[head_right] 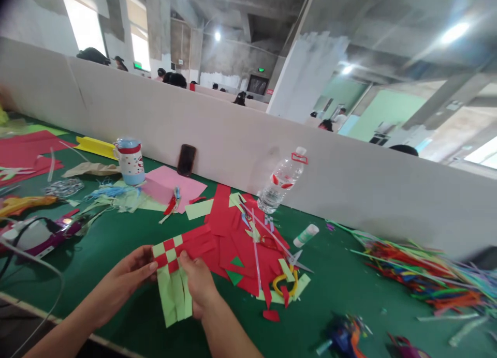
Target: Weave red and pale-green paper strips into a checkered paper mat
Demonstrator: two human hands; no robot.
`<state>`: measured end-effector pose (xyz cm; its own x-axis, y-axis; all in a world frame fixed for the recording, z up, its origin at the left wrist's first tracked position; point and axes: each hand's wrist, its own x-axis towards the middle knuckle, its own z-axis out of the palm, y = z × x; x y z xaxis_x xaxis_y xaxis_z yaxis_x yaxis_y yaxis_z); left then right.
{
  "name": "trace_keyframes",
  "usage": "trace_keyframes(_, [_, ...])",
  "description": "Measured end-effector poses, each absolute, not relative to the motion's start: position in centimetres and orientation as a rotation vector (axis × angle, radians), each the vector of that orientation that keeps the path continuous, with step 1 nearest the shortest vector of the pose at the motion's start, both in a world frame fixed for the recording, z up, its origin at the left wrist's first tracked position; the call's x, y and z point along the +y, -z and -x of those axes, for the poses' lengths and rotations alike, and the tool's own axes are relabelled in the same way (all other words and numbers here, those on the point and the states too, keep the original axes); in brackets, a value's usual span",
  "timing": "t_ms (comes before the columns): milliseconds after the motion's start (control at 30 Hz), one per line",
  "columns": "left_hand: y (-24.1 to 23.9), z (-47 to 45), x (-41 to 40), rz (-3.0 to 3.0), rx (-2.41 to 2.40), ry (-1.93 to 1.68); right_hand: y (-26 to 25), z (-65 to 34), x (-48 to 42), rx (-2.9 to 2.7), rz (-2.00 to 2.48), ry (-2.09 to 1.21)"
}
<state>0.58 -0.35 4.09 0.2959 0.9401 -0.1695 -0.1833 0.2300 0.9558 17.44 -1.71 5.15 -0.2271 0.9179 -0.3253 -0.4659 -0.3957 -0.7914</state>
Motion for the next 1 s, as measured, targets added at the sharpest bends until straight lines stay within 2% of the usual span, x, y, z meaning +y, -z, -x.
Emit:
trace_keyframes(467, [-5.9, -2.3, 7.3, -0.898, 0.837, -1.003, -5.9, -16.7, 4.7, -0.624, 1.013, -1.581])
trace_keyframes(700, [-3.9, -2.8, 7.1, -0.765, 0.819, -0.931, -3.9, -17.5, 5.7, -0.632, 1.157, -1.354])
trace_keyframes(1000, [-3.7, -4.5, 6.4, -0.651, 0.857, -0.847, -3.3, -16.9, 5.4, -0.702, 1.317, -1.112])
